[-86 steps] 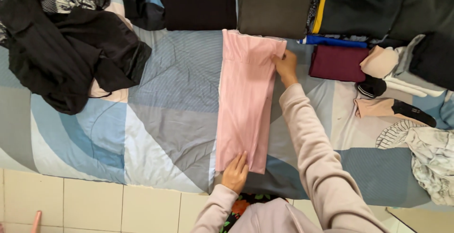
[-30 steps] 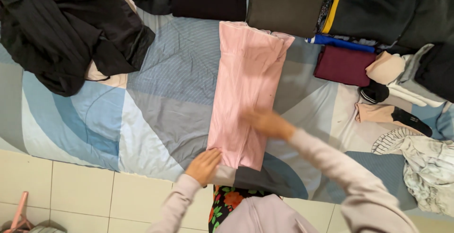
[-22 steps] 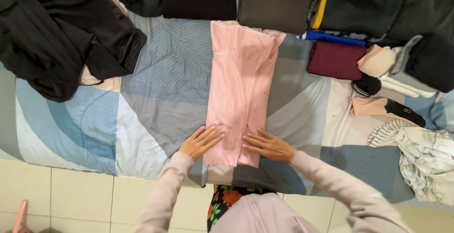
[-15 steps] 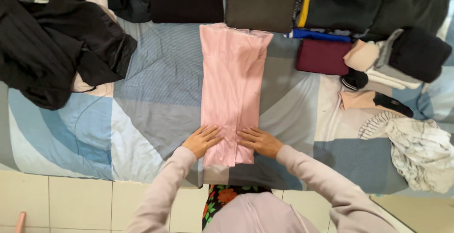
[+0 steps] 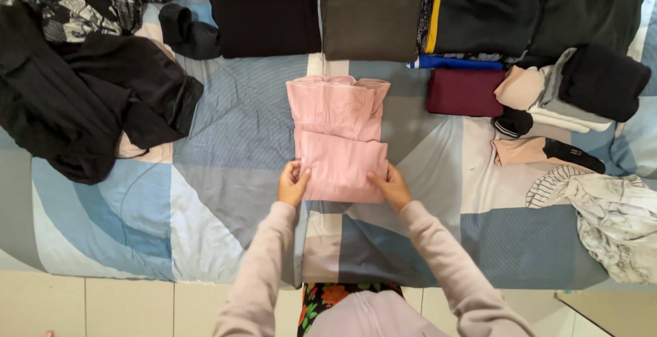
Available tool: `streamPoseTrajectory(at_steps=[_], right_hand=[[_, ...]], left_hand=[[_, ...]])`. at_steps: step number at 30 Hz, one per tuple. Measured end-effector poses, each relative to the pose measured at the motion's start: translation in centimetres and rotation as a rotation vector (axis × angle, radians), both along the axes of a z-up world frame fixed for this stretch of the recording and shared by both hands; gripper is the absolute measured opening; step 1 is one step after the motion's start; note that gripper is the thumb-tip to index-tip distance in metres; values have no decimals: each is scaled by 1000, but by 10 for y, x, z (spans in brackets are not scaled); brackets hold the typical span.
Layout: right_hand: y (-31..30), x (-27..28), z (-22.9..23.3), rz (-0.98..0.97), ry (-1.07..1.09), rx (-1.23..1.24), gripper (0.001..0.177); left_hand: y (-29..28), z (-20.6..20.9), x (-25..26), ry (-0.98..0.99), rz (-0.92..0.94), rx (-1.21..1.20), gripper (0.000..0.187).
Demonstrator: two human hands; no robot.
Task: Folding various items of clothing including a pink top, a black shirt, and patterned pants, and stacking them neatly on a bed.
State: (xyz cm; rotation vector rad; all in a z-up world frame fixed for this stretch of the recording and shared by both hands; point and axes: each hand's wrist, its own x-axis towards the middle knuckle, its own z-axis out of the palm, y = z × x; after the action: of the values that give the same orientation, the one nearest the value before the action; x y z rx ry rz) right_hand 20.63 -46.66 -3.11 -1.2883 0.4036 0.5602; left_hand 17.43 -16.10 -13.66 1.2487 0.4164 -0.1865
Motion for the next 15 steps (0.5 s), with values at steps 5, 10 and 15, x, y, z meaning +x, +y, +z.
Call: streamPoseTrajectory(at_steps=[5, 10, 15], right_hand=[[7, 11, -2, -71, -41, -7, 45], [7, 23, -18, -76, 35, -67, 45], [-7, 42, 24, 132, -741, -1103, 53]], left_hand=[[-7, 4, -12, -88, 148, 49, 23], [-9, 95, 16, 193, 59, 399, 44], [27, 136, 61, -718, -346, 1281, 66]])
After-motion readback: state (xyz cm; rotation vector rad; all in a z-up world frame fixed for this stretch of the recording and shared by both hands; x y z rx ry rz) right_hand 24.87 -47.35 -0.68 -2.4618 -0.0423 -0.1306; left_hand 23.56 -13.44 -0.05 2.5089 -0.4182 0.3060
